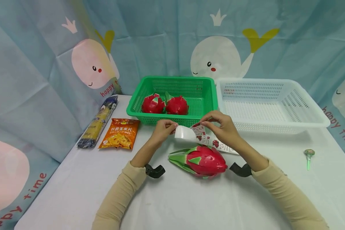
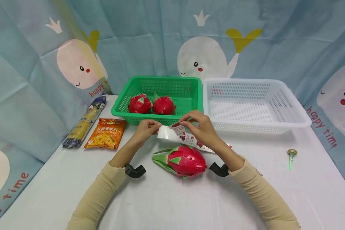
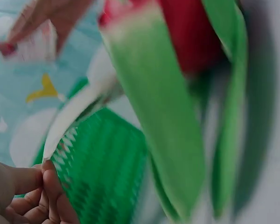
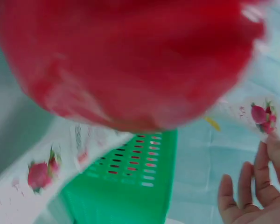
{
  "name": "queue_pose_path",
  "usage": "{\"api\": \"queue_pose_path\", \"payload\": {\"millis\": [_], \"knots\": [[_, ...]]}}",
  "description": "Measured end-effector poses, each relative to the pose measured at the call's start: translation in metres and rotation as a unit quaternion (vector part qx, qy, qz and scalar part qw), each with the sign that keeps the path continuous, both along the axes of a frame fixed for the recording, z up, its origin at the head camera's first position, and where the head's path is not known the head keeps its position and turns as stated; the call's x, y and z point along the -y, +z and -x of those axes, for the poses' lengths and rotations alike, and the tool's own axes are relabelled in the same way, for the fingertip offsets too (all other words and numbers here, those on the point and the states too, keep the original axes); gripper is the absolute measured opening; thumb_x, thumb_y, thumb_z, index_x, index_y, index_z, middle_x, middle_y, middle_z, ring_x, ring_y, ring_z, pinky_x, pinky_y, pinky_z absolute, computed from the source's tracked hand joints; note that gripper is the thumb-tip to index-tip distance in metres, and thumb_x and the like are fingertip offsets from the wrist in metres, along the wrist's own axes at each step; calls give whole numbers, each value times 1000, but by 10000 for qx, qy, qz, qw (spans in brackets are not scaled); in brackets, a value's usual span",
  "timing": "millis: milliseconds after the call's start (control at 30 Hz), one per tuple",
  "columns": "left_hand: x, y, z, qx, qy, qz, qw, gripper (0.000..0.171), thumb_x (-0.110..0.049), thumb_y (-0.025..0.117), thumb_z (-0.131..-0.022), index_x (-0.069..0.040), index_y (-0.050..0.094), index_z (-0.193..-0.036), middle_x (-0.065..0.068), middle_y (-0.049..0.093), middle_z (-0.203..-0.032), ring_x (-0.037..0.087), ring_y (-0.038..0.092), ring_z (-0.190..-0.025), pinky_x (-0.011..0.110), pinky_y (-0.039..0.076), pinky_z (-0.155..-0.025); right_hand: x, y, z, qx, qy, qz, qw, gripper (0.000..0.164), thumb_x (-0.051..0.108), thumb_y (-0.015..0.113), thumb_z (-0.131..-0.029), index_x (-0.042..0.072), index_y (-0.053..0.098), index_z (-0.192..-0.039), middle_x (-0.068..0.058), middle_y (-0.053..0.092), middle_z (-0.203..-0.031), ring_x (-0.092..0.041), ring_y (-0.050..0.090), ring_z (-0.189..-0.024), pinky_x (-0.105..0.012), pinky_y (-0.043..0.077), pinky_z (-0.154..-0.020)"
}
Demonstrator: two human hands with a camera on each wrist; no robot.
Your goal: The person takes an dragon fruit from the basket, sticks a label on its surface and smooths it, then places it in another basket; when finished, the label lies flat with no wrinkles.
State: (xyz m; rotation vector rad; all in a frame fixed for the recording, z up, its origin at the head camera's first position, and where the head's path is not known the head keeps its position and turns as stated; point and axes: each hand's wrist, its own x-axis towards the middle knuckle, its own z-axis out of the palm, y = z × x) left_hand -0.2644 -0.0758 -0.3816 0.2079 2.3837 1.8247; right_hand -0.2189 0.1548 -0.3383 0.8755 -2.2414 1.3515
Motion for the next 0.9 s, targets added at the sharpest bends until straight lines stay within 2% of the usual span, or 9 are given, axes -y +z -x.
{"api": "queue_pose_path", "payload": {"millis": [133,233,300,333,400,500,567,633,900], "knots": [[16,-14,5,-683,207,1073,9917,21,-13,58,-90,5,69,-93,13,68,-79,13,62,-65,26,52,-64,-7,7,-2,762,-119,-191,9968,9,7,64,-85,4,66,-92,-6,65,-90,-3,58,-85,-17,51,-79],[25,-14,2,-1370,397,2283,9631,19,-15,60,-89,-1,72,-90,12,71,-81,18,63,-65,23,45,-54,-12,10,-2,1168,-193,-421,9921,12,12,64,-86,4,66,-94,-7,66,-92,-8,61,-84,-16,51,-77],[26,-5,-4,-1700,441,2911,9404,18,-18,61,-89,-6,73,-91,8,71,-83,18,62,-67,24,41,-51,-14,11,-3,1373,-250,-556,9887,13,14,65,-85,4,66,-94,-7,66,-92,-13,62,-84,-16,51,-75],[25,1,-8,-1829,354,3003,9355,18,-19,61,-89,-7,73,-93,7,71,-85,18,62,-66,24,42,-50,-15,12,-3,1446,-277,-623,9871,14,15,65,-85,5,67,-94,-7,66,-92,-14,62,-84,-15,51,-75],[18,18,-16,-2009,32,2826,9379,19,-22,61,-89,-9,72,-97,5,71,-88,17,63,-65,25,44,-51,-17,13,-4,1533,-313,-757,9848,14,17,66,-85,6,67,-94,-6,67,-92,-16,62,-86,-16,51,-75],[1,46,-30,-2302,-698,2127,9470,20,-24,60,-89,-9,70,-98,4,70,-88,14,58,-60,25,45,-54,-17,15,-5,1600,-291,-874,9828,13,17,65,-86,6,67,-93,-5,66,-91,-17,62,-87,-20,52,-77],[-13,61,-38,-2484,-1044,1803,9460,19,-25,62,-87,-10,70,-96,1,69,-86,13,55,-59,24,45,-54,-16,16,-5,1572,-239,-929,9829,12,16,65,-86,6,67,-92,-5,66,-90,-17,61,-87,-25,53,-78],[-25,72,-44,-2627,-1145,1762,9417,17,-26,66,-85,-12,70,-91,-1,69,-85,11,54,-62,23,45,-55,-14,17,-4,1547,-165,-956,9832,11,16,65,-86,7,68,-91,-5,66,-89,-16,60,-86,-31,54,-79],[-44,76,-44,-2478,-1128,1963,9420,11,-24,70,-82,-13,68,-82,-1,67,-79,12,53,-61,21,42,-51,-15,18,-9,1499,-85,-1009,9835,15,15,65,-85,6,68,-97,-7,67,-95,-18,60,-91,-35,54,-81]]}}
